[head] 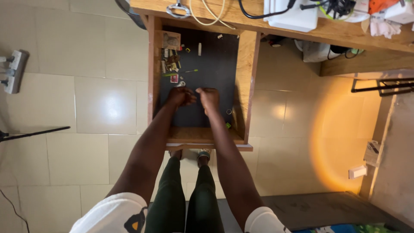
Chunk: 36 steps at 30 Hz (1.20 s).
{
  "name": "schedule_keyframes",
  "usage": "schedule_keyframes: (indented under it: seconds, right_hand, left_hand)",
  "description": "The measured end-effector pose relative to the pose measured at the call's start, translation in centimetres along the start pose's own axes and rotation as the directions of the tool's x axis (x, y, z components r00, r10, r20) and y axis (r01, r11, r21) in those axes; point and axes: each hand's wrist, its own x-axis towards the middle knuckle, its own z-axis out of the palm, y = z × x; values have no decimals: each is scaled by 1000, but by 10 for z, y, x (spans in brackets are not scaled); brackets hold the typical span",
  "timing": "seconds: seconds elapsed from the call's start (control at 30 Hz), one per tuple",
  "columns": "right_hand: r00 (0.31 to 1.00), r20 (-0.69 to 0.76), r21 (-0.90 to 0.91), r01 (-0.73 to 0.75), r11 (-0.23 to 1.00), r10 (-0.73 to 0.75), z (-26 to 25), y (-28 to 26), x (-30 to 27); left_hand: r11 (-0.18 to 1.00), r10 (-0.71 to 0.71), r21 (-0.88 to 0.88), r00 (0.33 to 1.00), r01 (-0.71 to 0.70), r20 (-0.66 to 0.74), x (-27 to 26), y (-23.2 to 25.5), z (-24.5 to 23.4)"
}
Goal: Organizing and sorting various electronic components, cables, and miscellaneous items in a desk drawer.
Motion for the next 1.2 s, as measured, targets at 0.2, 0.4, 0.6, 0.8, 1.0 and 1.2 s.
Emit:
schedule_keyframes:
  seconds: [0.2, 0.4, 0.6, 0.8, 1.0, 1.2]
  right_hand:
    - [969, 143, 10, -207, 978, 204, 1, -22, -27]
    - [988, 96, 5, 124, 992, -124, -29, 0, -40]
    - [869, 68, -136, 495, 858, -490, -66, -13, -94]
    - [946, -81, -9, 313, 950, -312, -107, -8, -139]
    - [925, -163, 46, 355, 934, -344, -124, -10, -126]
    - [936, -282, 284, 291, 914, -211, -140, -24, -139]
  left_hand:
    - [883, 425, 332, 866, -332, -263, 1, -6, 17]
    - [644, 561, 596, 826, -480, 58, -45, 19, 87]
    - [244, 552, 745, 721, -620, 419, -48, 12, 144]
    - [-190, 366, 661, 573, -726, 733, -9, -15, 160]
    - [-95, 275, 713, 670, -695, 690, -42, 15, 162]
    - [-152, 406, 667, 569, -729, 715, -32, -3, 136]
